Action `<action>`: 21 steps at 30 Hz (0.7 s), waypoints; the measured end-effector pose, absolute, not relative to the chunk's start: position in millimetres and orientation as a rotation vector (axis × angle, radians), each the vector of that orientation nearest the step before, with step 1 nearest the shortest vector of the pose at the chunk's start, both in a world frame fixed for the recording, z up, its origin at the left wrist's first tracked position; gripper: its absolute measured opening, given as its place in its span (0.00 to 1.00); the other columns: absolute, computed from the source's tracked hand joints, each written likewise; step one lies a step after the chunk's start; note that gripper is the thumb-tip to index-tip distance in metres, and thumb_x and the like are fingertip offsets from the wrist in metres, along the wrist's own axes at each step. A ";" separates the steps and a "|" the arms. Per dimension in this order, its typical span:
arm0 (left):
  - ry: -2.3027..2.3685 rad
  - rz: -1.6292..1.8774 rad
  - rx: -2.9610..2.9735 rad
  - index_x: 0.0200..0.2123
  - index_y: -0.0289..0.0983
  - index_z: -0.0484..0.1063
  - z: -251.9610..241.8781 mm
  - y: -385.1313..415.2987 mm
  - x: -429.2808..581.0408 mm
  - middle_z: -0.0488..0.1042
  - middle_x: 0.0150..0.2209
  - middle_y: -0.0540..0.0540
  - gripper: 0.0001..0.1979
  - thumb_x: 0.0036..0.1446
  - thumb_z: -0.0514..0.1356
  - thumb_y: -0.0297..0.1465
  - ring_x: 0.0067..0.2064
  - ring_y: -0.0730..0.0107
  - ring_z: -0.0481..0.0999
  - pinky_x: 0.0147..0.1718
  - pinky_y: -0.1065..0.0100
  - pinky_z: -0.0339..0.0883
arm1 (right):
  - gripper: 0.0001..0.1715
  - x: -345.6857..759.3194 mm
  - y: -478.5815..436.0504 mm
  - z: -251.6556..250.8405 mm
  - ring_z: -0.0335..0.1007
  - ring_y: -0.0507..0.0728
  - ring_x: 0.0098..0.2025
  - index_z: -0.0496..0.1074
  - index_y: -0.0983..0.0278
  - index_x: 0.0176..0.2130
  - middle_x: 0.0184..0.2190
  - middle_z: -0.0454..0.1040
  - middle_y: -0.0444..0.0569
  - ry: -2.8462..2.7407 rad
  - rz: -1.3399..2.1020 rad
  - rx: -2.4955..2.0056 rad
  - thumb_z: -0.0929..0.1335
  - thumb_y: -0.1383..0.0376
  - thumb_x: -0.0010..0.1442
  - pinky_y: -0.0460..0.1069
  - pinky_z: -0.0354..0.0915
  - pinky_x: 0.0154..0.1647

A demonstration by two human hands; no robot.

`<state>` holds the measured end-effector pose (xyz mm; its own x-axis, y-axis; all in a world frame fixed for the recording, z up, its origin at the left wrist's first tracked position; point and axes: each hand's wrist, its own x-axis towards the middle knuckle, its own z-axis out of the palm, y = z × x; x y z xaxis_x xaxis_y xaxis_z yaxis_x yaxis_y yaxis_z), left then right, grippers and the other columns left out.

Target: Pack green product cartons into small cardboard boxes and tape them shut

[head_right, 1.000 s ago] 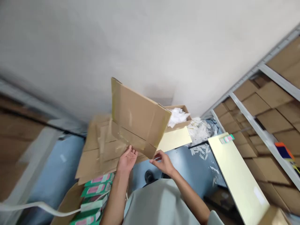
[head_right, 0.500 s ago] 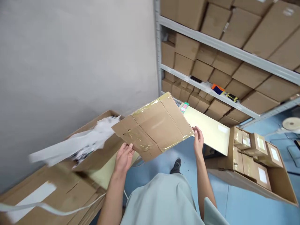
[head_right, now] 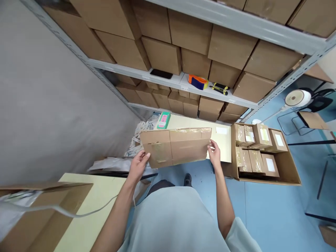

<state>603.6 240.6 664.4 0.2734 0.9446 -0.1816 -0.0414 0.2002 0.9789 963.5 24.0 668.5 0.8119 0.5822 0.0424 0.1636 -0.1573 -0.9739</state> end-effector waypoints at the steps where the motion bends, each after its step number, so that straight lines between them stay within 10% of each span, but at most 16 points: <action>1: 1.057 0.901 1.147 0.47 0.41 0.81 663.7 247.4 616.1 0.86 0.47 0.40 0.31 0.47 0.81 0.53 0.54 0.50 0.84 0.60 0.56 0.77 | 0.35 971.9 24.2 664.0 0.84 0.66 0.54 0.82 0.62 0.57 0.54 0.87 0.62 -0.555 0.400 -1.739 0.75 0.43 0.61 0.62 0.82 0.54; 8: 1.127 0.800 1.279 0.42 0.40 0.80 654.0 305.9 698.1 0.85 0.46 0.39 0.07 0.60 0.71 0.32 0.57 0.50 0.84 0.66 0.56 0.75 | 0.21 989.5 42.7 641.0 0.81 0.64 0.49 0.77 0.60 0.41 0.43 0.85 0.57 -0.399 0.345 -1.793 0.72 0.47 0.58 0.61 0.81 0.54; 21: 0.897 0.521 1.413 0.52 0.40 0.80 622.8 393.0 790.2 0.85 0.56 0.36 0.15 0.62 0.65 0.34 0.66 0.48 0.80 0.74 0.48 0.68 | 0.24 961.8 104.8 633.4 0.82 0.64 0.54 0.80 0.63 0.45 0.50 0.86 0.63 -0.150 0.271 -1.989 0.69 0.48 0.62 0.60 0.82 0.56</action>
